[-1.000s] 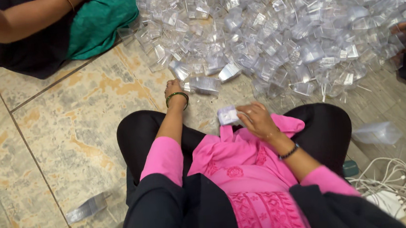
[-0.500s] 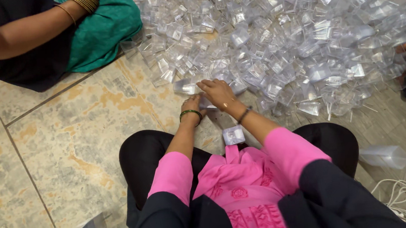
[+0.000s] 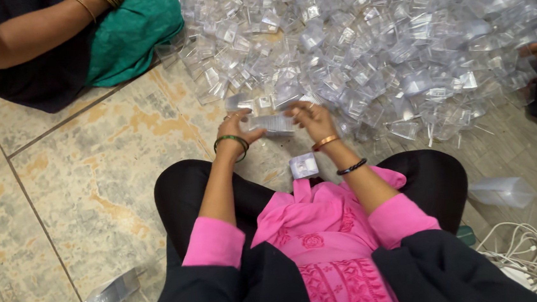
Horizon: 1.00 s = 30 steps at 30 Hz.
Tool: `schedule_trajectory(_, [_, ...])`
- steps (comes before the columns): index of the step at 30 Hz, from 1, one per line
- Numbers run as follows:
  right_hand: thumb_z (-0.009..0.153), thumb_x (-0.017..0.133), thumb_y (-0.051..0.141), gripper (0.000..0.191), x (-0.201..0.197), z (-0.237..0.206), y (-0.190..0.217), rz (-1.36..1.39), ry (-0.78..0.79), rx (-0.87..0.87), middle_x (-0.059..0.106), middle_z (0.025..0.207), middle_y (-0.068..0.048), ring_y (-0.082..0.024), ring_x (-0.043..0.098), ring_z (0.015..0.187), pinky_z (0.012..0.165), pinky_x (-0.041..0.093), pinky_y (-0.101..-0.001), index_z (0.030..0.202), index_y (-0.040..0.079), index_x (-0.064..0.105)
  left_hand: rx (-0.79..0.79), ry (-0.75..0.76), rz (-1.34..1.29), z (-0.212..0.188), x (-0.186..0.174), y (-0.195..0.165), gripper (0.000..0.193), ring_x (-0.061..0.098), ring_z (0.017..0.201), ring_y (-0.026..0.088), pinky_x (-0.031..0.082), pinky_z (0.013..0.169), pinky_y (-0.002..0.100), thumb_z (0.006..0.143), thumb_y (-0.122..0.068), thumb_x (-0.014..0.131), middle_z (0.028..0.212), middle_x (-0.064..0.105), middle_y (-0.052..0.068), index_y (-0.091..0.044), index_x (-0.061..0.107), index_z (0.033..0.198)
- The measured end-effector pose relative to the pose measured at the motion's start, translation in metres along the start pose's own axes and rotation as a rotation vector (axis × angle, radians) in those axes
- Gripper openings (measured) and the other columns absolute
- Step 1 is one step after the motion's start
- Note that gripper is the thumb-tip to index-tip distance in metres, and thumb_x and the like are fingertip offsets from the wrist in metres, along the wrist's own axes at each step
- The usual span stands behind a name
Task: The person sits on the floor among a large pile of small clear plastic cups and nests cups one at a time into stacks, then sets completed stacks aside. Other workers around the pile perform the same cup-nesting work.
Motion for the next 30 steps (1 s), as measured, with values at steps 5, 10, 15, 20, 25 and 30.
schedule_trajectory(5, [0.103, 0.060, 0.018, 0.031, 0.022, -0.022, -0.006, 0.082, 0.408, -0.058, 0.072, 0.121, -0.001, -0.007, 0.065, 0.107, 0.089, 0.051, -0.0244, 0.131, 0.004, 0.063, 0.112, 0.002, -0.218, -0.035, -0.012, -0.013, 0.076, 0.067, 0.088, 0.022, 0.057, 0.080, 0.035, 0.062, -0.041, 0.096, 0.102, 0.069, 0.009, -0.010, 0.070, 0.126])
schedule_trajectory(10, [0.092, 0.072, 0.017, 0.042, 0.020, -0.028, -0.004, -0.049, 0.529, -0.066, 0.066, 0.110, -0.001, -0.008, 0.061, 0.098, 0.081, 0.052, -0.0262, 0.131, 0.004, 0.060, 0.062, -0.050, -0.394, -0.043, -0.002, -0.004, 0.073, 0.062, 0.086, 0.017, 0.055, 0.078, 0.031, 0.069, -0.040, 0.095, 0.101, 0.068, 0.007, -0.009, 0.071, 0.130])
schedule_trajectory(15, [0.091, 0.077, 0.020, 0.035, 0.013, -0.039, -0.005, -0.393, 0.360, -0.128, 0.067, 0.083, -0.005, -0.009, 0.057, 0.072, 0.063, 0.050, -0.0279, 0.121, 0.003, 0.071, 0.183, 0.020, -0.446, -0.031, 0.036, -0.009, 0.067, 0.067, 0.093, 0.015, 0.056, 0.082, 0.030, 0.074, -0.039, 0.093, 0.107, 0.071, 0.006, -0.008, 0.070, 0.129])
schedule_trajectory(20, [0.095, 0.075, 0.026, 0.027, -0.035, -0.049, -0.011, -0.281, 0.103, -0.229, 0.073, 0.092, 0.003, -0.004, 0.066, 0.080, 0.070, 0.054, -0.0244, 0.112, 0.005, 0.072, -0.353, -0.061, -0.192, 0.059, -0.007, 0.028, 0.055, 0.073, 0.098, 0.022, 0.058, 0.088, 0.036, 0.082, -0.040, 0.088, 0.113, 0.078, 0.012, -0.009, 0.074, 0.125])
schedule_trajectory(25, [0.094, 0.081, 0.026, 0.026, -0.080, -0.070, -0.037, -0.535, -0.099, 0.097, 0.067, 0.078, -0.014, -0.015, 0.054, 0.071, 0.063, 0.047, -0.0335, 0.105, 0.002, 0.078, -0.250, -0.157, 0.241, 0.108, -0.049, 0.067, 0.093, 0.043, 0.139, 0.034, 0.037, 0.114, 0.039, 0.073, -0.020, 0.086, 0.154, 0.043, 0.015, -0.010, 0.038, 0.152])
schedule_trajectory(30, [0.085, 0.078, 0.024, 0.033, -0.081, -0.083, -0.052, -0.271, -0.034, 0.057, 0.080, 0.098, -0.005, -0.008, 0.074, 0.089, 0.075, 0.058, -0.0252, 0.111, 0.005, 0.074, -0.373, -0.144, 0.180, 0.096, -0.023, 0.069, 0.082, 0.052, 0.133, 0.035, 0.043, 0.111, 0.043, 0.076, -0.031, 0.086, 0.147, 0.053, 0.015, -0.014, 0.048, 0.147])
Point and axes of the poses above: each hand's wrist, its own z-axis towards the middle knuckle, its own x-axis out of the palm, y = z × x, the point moved 1 cm from there along z, towards the middle knuckle
